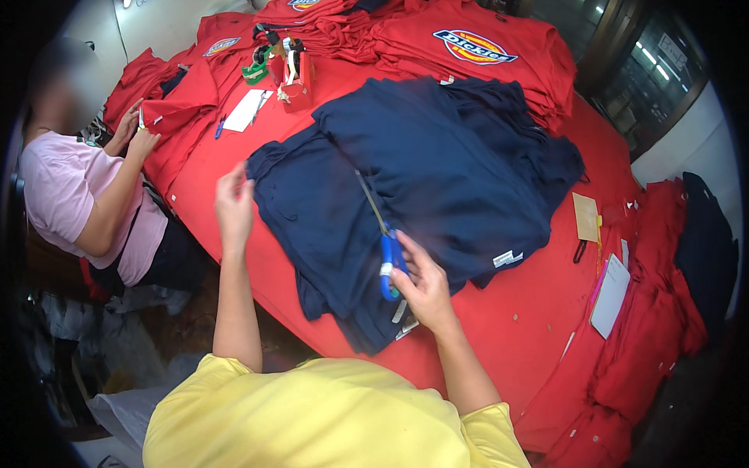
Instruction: The person trims loose threads from dark shirts using scissors at a large table covered in red garments.
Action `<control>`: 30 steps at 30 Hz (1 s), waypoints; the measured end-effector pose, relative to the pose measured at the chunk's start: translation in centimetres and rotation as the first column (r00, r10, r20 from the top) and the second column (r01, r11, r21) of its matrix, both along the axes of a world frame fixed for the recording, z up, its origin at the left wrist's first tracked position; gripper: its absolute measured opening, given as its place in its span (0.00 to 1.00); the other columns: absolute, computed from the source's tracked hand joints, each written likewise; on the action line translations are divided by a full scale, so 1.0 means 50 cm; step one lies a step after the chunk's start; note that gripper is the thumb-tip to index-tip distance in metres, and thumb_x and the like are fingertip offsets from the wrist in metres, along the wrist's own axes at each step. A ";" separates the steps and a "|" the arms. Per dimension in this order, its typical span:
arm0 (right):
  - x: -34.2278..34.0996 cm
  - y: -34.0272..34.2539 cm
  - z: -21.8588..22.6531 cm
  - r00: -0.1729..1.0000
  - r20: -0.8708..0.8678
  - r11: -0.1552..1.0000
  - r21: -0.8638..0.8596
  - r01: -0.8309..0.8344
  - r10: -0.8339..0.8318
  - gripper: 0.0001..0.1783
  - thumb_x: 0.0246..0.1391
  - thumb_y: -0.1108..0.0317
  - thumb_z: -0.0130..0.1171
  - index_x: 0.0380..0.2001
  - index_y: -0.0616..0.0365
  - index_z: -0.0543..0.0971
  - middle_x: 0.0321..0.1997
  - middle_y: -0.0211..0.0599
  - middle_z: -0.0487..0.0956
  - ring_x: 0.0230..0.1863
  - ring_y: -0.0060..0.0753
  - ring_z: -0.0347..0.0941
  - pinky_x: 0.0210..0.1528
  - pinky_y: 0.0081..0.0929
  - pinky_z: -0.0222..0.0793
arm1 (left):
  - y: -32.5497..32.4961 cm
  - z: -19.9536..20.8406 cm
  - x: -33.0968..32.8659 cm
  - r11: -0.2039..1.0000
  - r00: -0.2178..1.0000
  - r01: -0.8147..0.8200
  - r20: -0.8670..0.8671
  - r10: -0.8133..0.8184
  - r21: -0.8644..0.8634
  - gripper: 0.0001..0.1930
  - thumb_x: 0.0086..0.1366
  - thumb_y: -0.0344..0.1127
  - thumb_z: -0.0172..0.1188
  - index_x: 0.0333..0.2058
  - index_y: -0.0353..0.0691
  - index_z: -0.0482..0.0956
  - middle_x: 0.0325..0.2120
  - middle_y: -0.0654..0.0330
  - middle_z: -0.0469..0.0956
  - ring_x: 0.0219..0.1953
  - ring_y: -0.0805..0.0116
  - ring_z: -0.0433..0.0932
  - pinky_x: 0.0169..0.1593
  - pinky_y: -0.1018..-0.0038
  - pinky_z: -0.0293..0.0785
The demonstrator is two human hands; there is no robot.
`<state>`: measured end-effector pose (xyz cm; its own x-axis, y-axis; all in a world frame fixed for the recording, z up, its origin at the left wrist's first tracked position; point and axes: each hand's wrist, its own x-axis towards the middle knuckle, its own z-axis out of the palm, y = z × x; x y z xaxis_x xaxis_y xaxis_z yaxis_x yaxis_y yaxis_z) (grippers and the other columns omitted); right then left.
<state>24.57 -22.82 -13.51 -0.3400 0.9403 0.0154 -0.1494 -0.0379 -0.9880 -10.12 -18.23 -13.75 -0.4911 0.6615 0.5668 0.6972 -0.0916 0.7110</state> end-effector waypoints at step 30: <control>0.044 -0.241 -0.048 0.899 0.429 0.994 0.022 -0.109 0.089 0.27 0.52 0.79 0.51 0.58 0.59 0.70 0.53 0.51 0.76 0.53 0.47 0.75 0.53 0.33 0.71 | -0.288 -0.085 0.106 0.949 0.939 -0.056 -0.340 -0.056 -0.311 0.18 0.61 0.32 0.58 0.50 0.32 0.75 0.54 0.45 0.70 0.60 0.48 0.64 0.63 0.60 0.61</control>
